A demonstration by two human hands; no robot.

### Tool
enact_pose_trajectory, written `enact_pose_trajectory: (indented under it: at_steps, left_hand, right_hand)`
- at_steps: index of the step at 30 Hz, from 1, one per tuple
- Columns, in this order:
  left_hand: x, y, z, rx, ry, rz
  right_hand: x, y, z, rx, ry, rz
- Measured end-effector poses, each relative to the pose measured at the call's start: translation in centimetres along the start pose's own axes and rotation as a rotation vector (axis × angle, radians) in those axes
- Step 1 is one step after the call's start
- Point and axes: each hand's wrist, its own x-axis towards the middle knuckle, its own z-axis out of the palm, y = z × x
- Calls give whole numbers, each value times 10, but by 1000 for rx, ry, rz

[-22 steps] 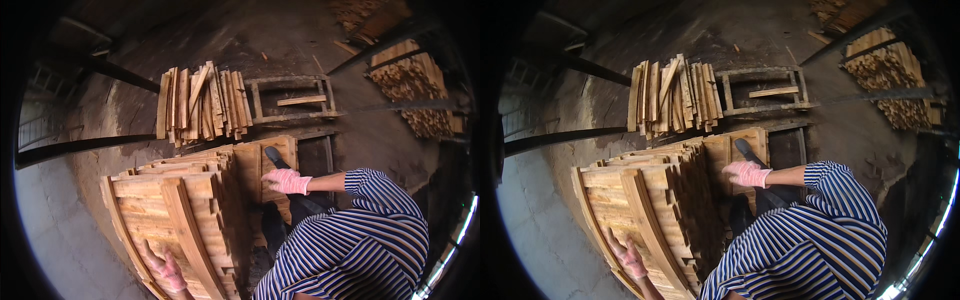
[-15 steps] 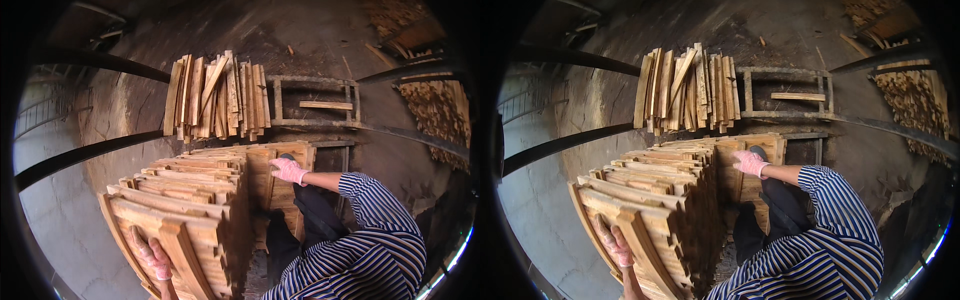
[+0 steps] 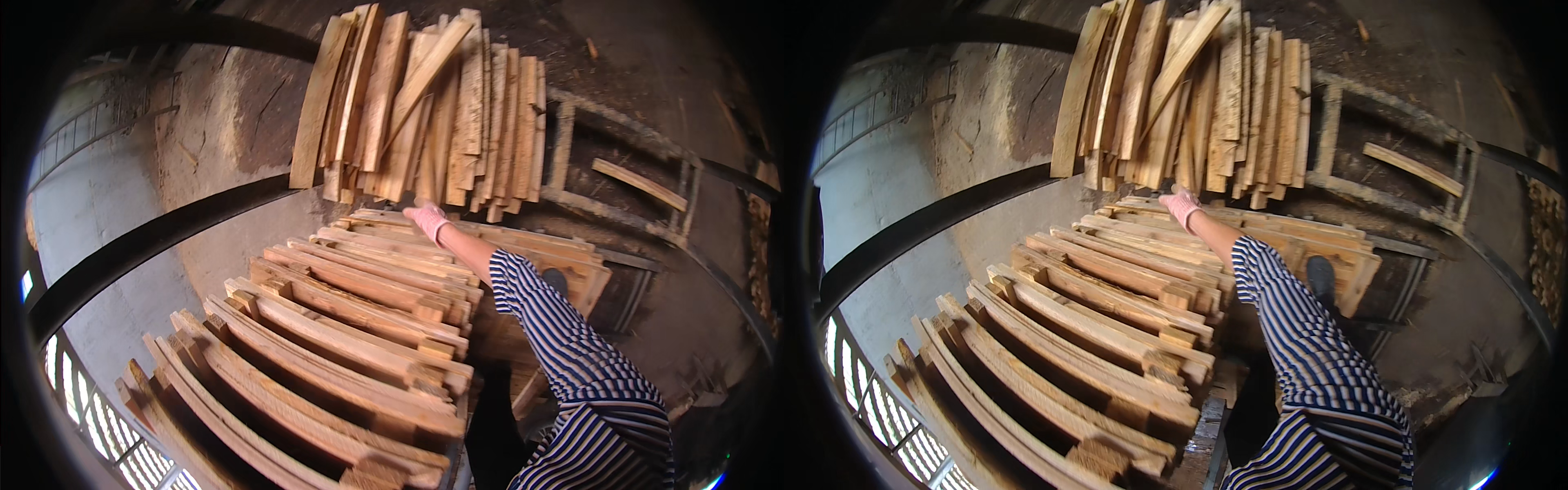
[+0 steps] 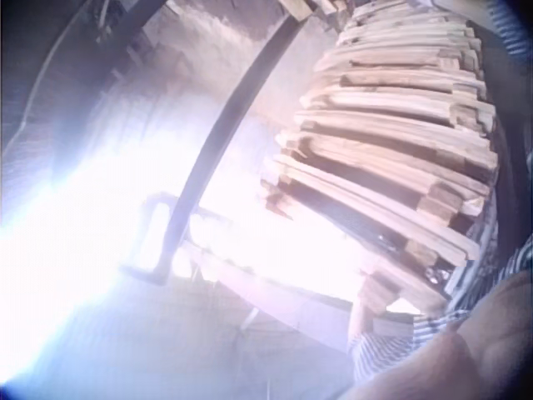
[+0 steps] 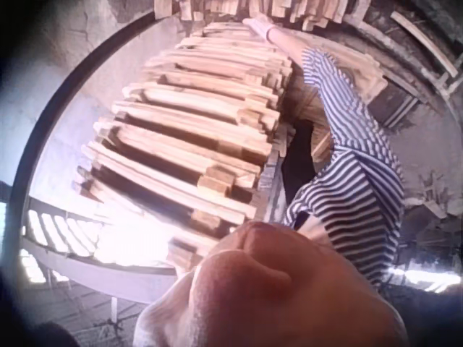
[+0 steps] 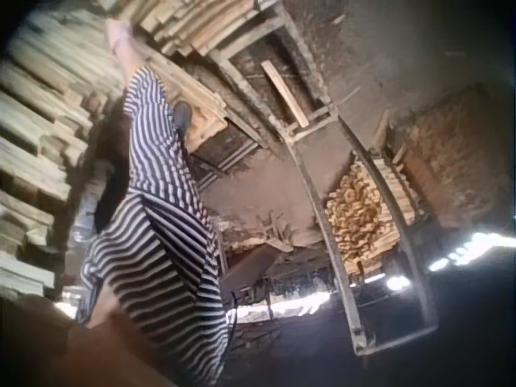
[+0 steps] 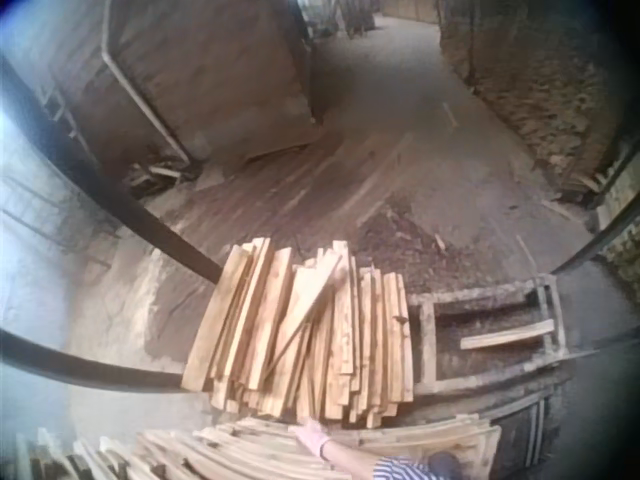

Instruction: The person picks up wooden planks from a pile and stacks them onto a wooden pallet. The person wears pink gloves and a striped shirt while handling the wood in a workshop environment.

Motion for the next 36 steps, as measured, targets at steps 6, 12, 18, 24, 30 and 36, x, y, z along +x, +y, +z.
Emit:
enact_pose_trajectory:
  at_steps: [6,12,18,24,30,36]
  left_hand:
    - [5,-4,23,36,-23,-35]
    - [2,-8,26,15,-21,-27]
    - [10,8,41,-58,-24,60]
    - [25,104,102,-226,-124,252]
    - [25,253,78,-436,-190,543]
    - [24,352,34,-521,-241,772]
  right_hand:
    - [49,-52,70,285,191,306]
    - [-11,-32,-1,-54,111,-98]
    - [-125,23,-158,531,-188,-225]
    - [-313,27,-292,983,-302,10]
    - [-465,57,-284,777,-373,-24]
    - [-554,30,-415,895,-190,144]
